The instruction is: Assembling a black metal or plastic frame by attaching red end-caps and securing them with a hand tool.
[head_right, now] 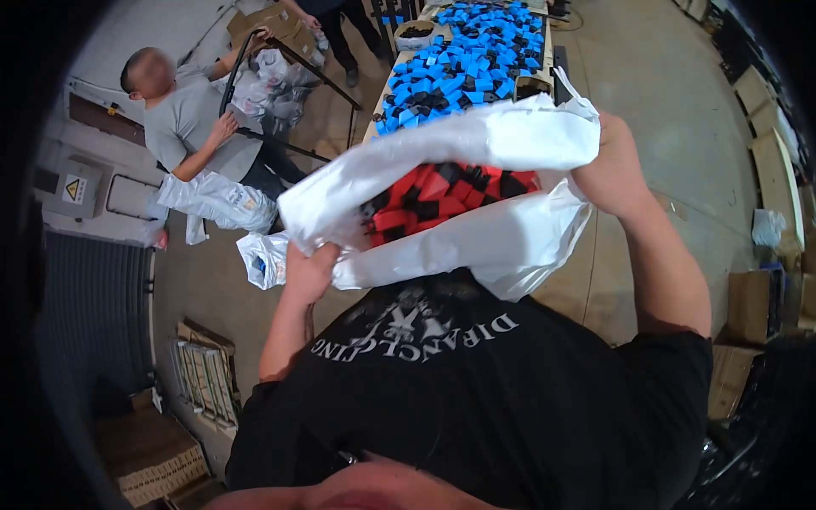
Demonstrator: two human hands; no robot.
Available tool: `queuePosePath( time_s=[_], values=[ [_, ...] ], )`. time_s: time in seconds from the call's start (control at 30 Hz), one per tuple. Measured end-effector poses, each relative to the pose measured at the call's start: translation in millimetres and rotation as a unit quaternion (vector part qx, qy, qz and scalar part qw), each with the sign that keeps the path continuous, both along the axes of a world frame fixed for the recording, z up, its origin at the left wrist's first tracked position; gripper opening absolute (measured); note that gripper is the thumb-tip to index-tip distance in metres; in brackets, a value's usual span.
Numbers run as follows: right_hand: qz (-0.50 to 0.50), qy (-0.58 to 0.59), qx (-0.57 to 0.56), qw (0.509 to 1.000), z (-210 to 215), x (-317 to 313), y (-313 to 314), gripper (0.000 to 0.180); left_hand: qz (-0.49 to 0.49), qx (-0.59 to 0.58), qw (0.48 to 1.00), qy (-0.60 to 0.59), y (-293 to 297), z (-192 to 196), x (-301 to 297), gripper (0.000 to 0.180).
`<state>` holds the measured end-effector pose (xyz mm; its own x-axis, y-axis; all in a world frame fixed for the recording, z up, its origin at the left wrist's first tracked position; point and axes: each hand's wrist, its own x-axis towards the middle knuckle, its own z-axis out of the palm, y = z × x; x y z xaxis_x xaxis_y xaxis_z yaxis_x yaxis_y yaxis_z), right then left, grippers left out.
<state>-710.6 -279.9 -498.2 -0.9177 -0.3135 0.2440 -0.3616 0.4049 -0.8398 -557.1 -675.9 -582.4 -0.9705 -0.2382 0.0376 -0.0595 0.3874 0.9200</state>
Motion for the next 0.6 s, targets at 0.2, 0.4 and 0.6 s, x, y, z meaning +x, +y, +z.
queuePosePath(
  time_s=[0.2, 0.4, 0.6],
  values=[
    [0.006, -0.091, -0.038, 0.995, -46.0, -89.2, -4.9, 0.032, 0.052, 0.083, 0.994, -0.043, 10.3, 5.8, -30.9, 0.033],
    [0.071, -0.045, -0.099, 0.992, -57.8, -70.4, -21.3, 0.06, 0.098, 0.088, 0.991, -0.012, 23.9, -2.3, -27.0, 0.031],
    [-0.063, 0.167, -0.033, 0.983, -27.3, -13.5, -44.1, 0.088, 0.145, -0.11, 0.958, 0.22, 25.0, 0.5, -26.1, 0.049]
  ],
)
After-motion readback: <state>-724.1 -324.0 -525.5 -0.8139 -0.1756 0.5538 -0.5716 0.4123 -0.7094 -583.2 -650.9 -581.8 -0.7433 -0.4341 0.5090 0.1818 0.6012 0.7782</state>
